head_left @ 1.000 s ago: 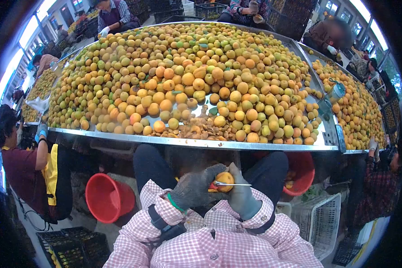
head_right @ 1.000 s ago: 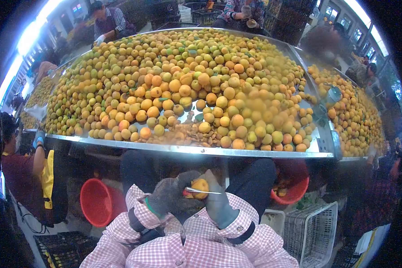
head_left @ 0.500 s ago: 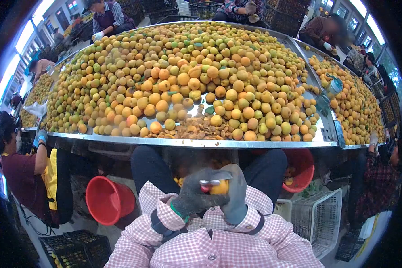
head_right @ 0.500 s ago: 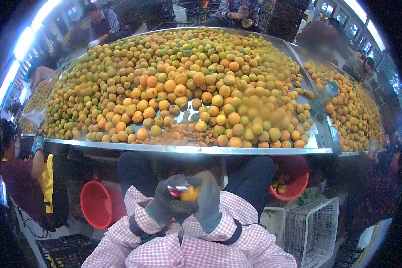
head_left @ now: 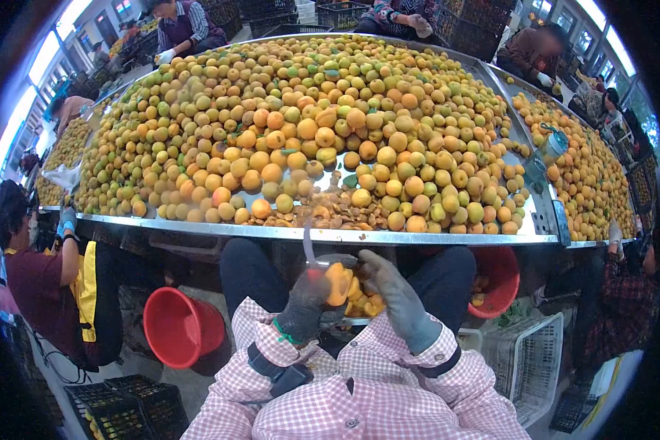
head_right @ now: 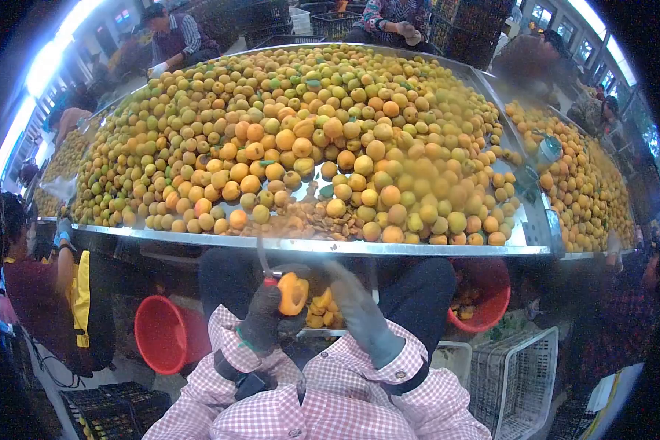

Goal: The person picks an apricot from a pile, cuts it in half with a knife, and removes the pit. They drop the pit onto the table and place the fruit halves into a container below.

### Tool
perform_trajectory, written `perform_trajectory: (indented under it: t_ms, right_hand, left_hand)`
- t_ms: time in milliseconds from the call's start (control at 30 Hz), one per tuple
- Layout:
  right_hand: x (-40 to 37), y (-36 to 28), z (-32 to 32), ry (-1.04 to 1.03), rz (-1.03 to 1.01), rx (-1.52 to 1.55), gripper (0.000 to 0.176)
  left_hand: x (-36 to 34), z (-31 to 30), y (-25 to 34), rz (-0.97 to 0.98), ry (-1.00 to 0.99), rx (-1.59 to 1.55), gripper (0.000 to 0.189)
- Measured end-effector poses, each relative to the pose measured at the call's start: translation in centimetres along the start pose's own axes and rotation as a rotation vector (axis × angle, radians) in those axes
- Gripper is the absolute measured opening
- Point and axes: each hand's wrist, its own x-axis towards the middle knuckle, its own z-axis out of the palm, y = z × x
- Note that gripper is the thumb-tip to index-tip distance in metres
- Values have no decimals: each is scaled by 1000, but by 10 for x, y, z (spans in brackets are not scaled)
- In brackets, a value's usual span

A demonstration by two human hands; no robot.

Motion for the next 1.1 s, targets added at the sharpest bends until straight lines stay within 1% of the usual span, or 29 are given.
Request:
perform_trajectory:
  t_ms: [33,67,100,133,167,200,233,267,300,333,367,433,467,500,567,600,633,700,733,800,833,900,933,1000,1033,1100]
  right_hand:
    - [-2,0,5,-65,157,294,40]
    - [-12,-22,18,-111,115,-167,45]
    - [-16,-26,24,-109,112,-166,45]
    - [-20,-26,31,-29,62,-103,43]
    - [-23,-27,37,50,13,-39,40]
    - [-25,-31,42,139,-42,18,37]
    - [-25,-27,37,139,-37,20,37]
    - [-24,-19,27,133,-42,-130,32]
    - [-25,-16,19,128,-50,-280,28]
    - [-29,-35,22,51,190,-124,20]
    - [-30,-30,16,53,191,-122,20]
    - [-26,-3,-1,-259,537,666,19]
    - [-22,5,-5,-483,540,793,23]
    - [-27,7,-4,-484,545,793,23]
    - [-37,-13,15,-156,537,449,30]
    - [-36,0,9,-241,459,379,35]
    - [-37,-1,9,-241,460,381,35]
    - [-40,-5,12,-233,561,586,37]
    - [-41,-7,15,-234,563,588,37]
    - [-41,-11,21,-205,634,709,35]
    - [-41,-8,20,-206,634,710,35]
    - [-43,2,16,-253,591,571,34]
    - [-43,-2,18,-253,592,571,34]
    - [-42,-15,23,-110,494,444,30]
    - [-42,-15,25,-108,493,445,30]
    - [-41,-13,28,62,444,300,34]
  left_hand:
    - [1,4,3,-4,1,2,62]
    - [4,12,11,-12,-27,226,64]
    - [7,17,14,-17,-57,450,66]
    - [7,16,10,45,-30,351,64]
    - [8,14,11,42,-30,352,64]
    - [9,12,14,196,-10,648,60]
    - [9,11,16,349,13,942,56]
    - [8,10,16,346,17,943,56]
    - [7,9,17,427,107,942,52]
    - [6,8,17,508,196,938,47]
    - [6,9,19,505,196,938,47]
    - [6,17,30,129,89,71,27]
    - [5,31,37,111,127,219,26]
    - [5,33,35,111,131,218,26]
    - [5,36,32,92,110,248,31]
    - [7,37,29,136,96,215,27]
    - [6,36,28,134,96,216,27]
    - [6,32,24,58,-42,-15,25]
    - [7,29,23,56,-39,-14,25]
    - [9,25,21,43,-135,-100,23]
    - [9,26,21,43,-134,-99,23]
    - [11,30,19,92,-214,-279,25]
    - [14,31,16,92,-214,-279,25]
    - [21,32,11,261,-110,4,37]
    - [22,33,11,259,-111,4,37]
    - [25,34,14,231,63,-63,42]
